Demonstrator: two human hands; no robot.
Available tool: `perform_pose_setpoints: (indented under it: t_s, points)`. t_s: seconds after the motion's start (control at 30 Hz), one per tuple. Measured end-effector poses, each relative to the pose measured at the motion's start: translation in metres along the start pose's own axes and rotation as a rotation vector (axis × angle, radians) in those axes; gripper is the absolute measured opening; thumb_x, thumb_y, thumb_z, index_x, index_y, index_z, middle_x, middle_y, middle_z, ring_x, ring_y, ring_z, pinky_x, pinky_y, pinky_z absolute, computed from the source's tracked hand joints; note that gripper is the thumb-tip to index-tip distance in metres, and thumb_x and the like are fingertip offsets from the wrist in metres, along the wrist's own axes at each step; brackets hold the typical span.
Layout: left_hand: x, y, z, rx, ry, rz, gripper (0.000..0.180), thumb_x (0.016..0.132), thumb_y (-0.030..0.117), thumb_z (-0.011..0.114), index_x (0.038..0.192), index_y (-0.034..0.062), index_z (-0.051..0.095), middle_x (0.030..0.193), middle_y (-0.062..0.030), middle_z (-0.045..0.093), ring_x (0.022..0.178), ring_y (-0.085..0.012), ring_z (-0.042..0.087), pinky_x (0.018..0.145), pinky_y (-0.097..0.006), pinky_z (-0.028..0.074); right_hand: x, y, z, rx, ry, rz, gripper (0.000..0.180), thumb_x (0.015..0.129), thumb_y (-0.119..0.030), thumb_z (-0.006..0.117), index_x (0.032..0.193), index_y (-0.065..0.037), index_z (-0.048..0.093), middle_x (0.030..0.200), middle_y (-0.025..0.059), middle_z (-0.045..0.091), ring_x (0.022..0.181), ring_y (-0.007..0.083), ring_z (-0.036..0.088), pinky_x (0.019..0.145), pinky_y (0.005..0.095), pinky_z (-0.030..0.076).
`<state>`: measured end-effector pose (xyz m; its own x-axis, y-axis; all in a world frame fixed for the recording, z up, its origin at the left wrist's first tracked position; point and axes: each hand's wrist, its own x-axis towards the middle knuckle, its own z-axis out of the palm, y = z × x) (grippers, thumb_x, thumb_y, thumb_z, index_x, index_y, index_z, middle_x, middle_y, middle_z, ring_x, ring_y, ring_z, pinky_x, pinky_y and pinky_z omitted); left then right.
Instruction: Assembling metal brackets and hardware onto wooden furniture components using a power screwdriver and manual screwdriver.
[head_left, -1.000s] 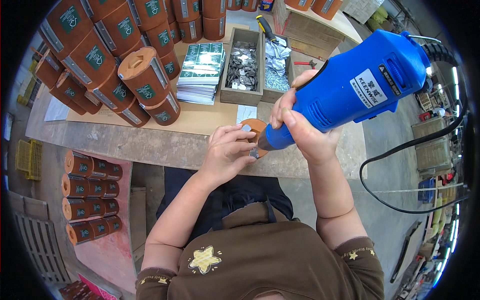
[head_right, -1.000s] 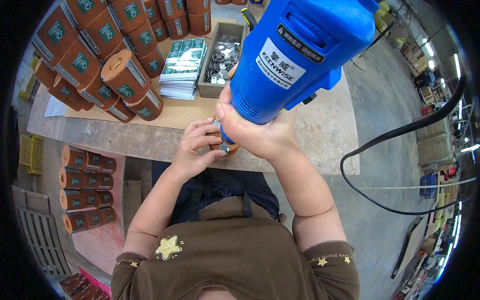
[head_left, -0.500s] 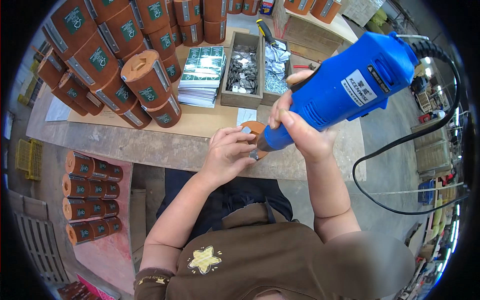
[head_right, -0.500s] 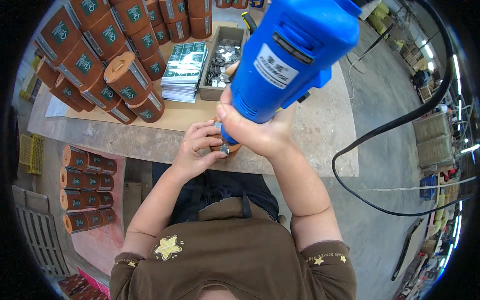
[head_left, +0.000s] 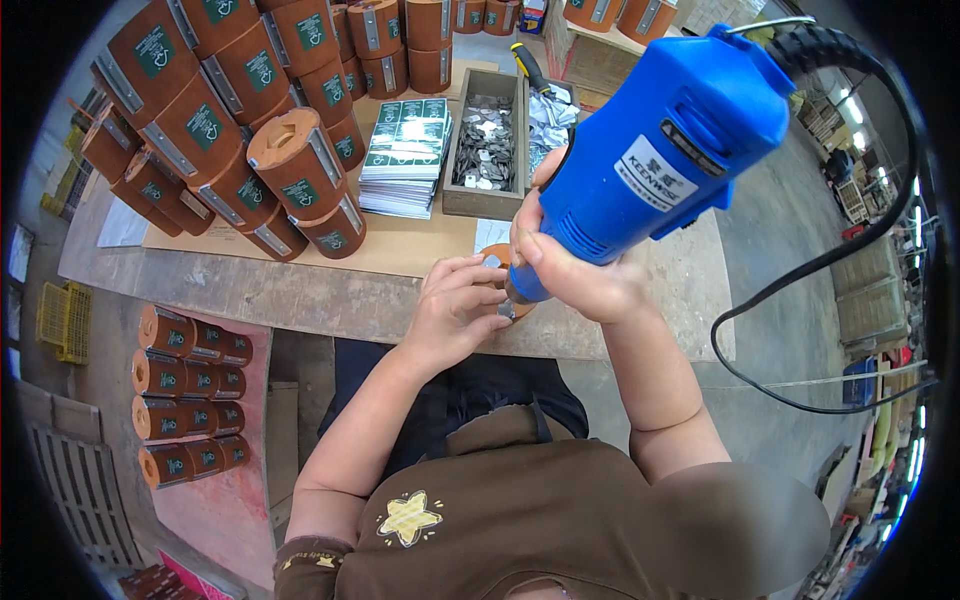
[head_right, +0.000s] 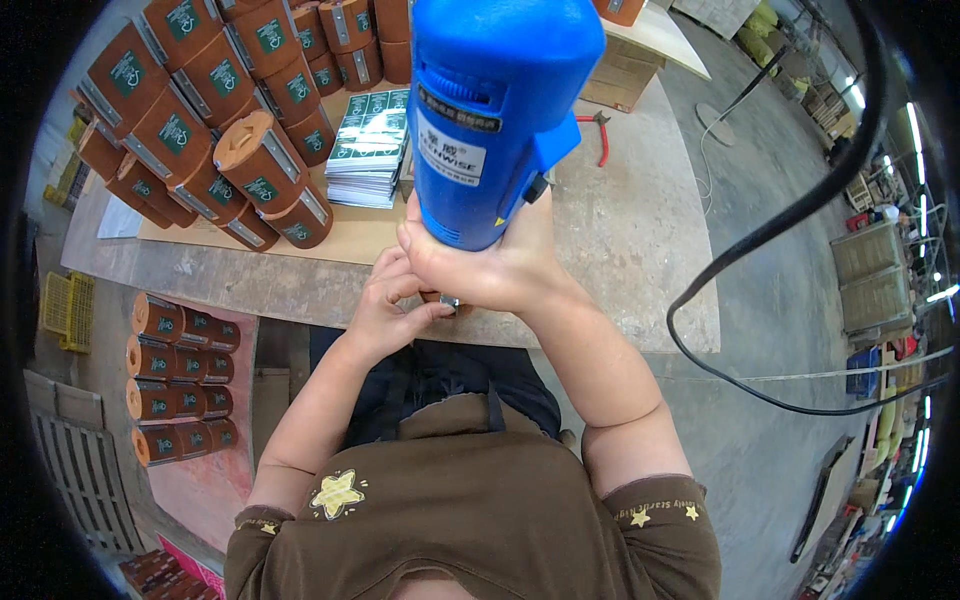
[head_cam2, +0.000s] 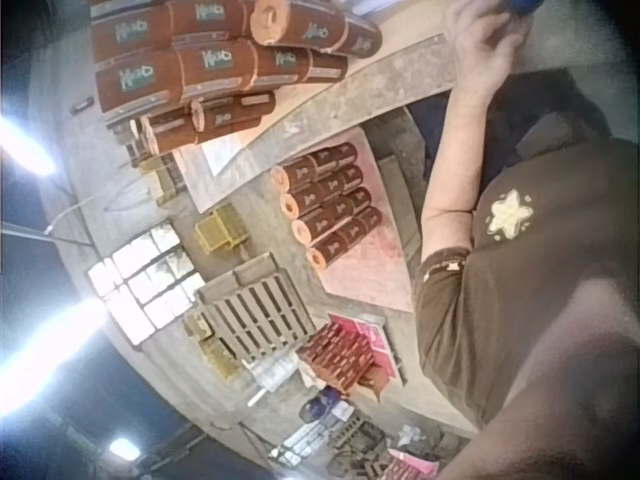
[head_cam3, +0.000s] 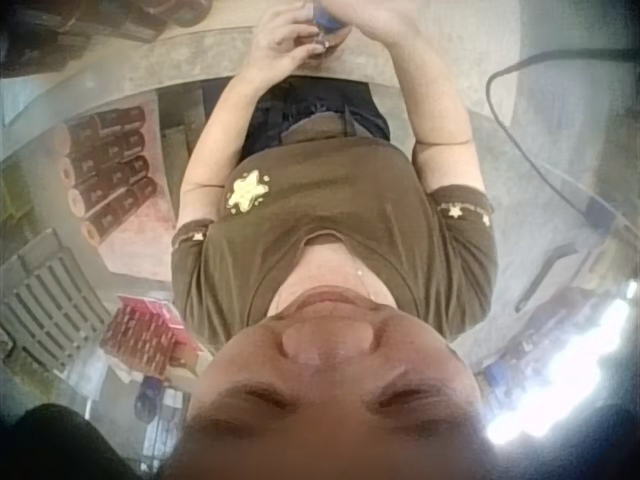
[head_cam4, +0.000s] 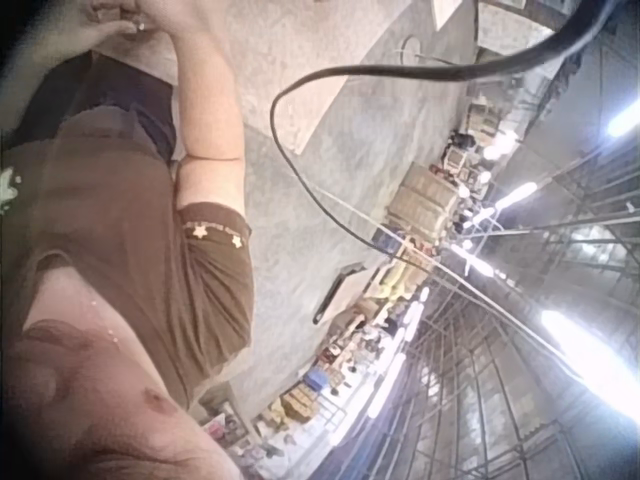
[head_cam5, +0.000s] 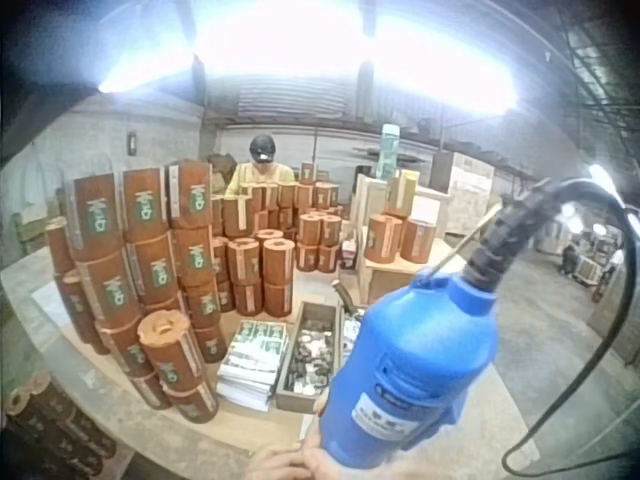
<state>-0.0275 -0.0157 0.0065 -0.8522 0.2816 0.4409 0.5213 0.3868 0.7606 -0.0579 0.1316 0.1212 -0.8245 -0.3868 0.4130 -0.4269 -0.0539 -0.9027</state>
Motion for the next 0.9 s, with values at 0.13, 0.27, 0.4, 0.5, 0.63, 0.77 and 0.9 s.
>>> perform_pose_setpoints:
  t_s: [0.13,0.27,0.4,0.5,0.63,0.77,0.9]
  points:
    - [0.0,0.0,0.0,-0.015,0.018,-0.002,0.026,0.057,0.008,0.072,0.082,0.006,0.066,0.101,-0.0031,0.06,0.106,-0.0261,0.046,0.091,-0.037,0.035,-0.001,0.003,0.0,0.083,0.066,0.021,0.042,0.069,0.005,0.056,0.104,-0.005,0.034,0.068,0.0045,0.051,0.061,0.0136,0.052,0.061,0.0278,0.043]
    - [0.001,0.0,-0.003,-0.012,0.011,0.018,0.026,0.057,0.008,0.072,0.082,0.0061,0.066,0.101,-0.0031,0.06,0.106,-0.0262,0.046,0.091,-0.037,0.035,-0.004,-0.002,0.002,-0.014,0.095,0.097,0.043,0.069,0.006,0.056,0.105,-0.005,0.034,0.069,0.0039,0.051,0.064,0.0135,0.052,0.062,0.028,0.043]
    - [-0.001,0.002,0.001,0.008,0.003,-0.001,0.025,0.058,0.008,0.071,0.082,0.0062,0.066,0.1,-0.0038,0.06,0.107,-0.0265,0.045,0.091,-0.037,0.036,-0.007,-0.006,0.001,0.014,0.098,0.01,0.046,0.068,0.006,0.056,0.108,-0.003,0.035,0.07,0.0049,0.051,0.066,0.0144,0.052,0.063,0.0277,0.043]
    - [0.001,0.002,0.001,0.013,0.023,0.022,0.025,0.058,0.008,0.071,0.083,0.0062,0.066,0.101,-0.0045,0.06,0.107,-0.0269,0.045,0.091,-0.037,0.036,-0.012,-0.014,-0.015,0.243,0.214,-0.195,0.045,0.069,0.006,0.053,0.11,0.001,0.036,0.072,0.0091,0.052,0.065,0.0167,0.054,0.063,0.0295,0.045]
    - [0.0,0.004,0.0,0.045,0.014,0.052,0.023,0.06,0.007,0.07,0.082,0.0048,0.064,0.102,-0.0061,0.06,0.109,-0.0276,0.045,0.092,-0.038,0.036,-0.023,-0.029,-0.044,0.455,0.309,-0.381,0.041,0.073,0.003,0.049,0.112,0.002,0.035,0.072,0.0114,0.052,0.063,0.0195,0.054,0.062,0.0333,0.046]
    - [-0.001,0.005,0.0,0.084,0.015,0.055,0.025,0.06,0.007,0.069,0.085,0.0045,0.063,0.102,-0.007,0.06,0.11,-0.0284,0.045,0.092,-0.039,0.036,-0.043,-0.022,-0.058,0.453,0.366,-0.382,0.044,0.073,-0.003,0.051,0.113,0.0,0.034,0.071,0.01,0.05,0.062,0.0189,0.052,0.061,0.0346,0.046]
    - [0.001,0.012,0.0,0.135,0.038,0.075,0.029,0.06,0.009,0.071,0.087,0.0036,0.062,0.102,-0.0087,0.059,0.11,-0.0292,0.045,0.091,-0.039,0.036,-0.059,-0.003,-0.068,0.47,0.444,-0.312,0.043,0.073,-0.006,0.051,0.113,0.0,0.034,0.07,0.0098,0.05,0.061,0.0186,0.052,0.06,0.0348,0.045]
